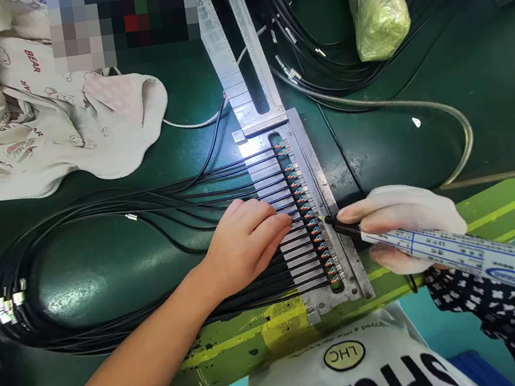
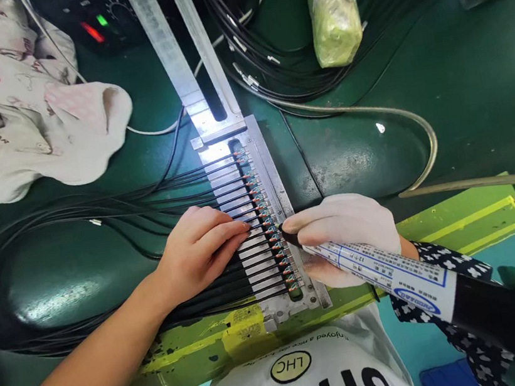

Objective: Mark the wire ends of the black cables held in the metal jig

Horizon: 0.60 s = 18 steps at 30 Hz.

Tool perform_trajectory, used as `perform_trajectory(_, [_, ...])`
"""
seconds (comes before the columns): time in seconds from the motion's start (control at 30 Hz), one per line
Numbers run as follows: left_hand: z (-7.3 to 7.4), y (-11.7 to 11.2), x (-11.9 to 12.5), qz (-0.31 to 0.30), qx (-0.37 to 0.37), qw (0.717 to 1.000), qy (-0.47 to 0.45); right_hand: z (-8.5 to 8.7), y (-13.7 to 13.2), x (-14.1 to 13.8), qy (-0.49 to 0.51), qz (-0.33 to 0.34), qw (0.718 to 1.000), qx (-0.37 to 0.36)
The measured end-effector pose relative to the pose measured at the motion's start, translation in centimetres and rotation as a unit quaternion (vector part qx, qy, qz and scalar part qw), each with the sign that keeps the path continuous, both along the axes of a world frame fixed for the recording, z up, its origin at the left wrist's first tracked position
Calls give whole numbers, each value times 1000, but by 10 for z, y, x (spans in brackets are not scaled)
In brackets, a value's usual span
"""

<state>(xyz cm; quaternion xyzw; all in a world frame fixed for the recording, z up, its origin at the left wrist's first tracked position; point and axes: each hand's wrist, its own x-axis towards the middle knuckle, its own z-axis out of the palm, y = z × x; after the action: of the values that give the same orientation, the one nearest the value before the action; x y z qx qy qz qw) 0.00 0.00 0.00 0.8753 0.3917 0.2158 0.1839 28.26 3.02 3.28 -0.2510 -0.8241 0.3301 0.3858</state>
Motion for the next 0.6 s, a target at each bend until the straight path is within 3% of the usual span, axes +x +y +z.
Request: perform_trajectory(0.6, [1, 0, -1, 1, -1, 1000, -4, 2, -2, 1, -4, -12, 1000, 13])
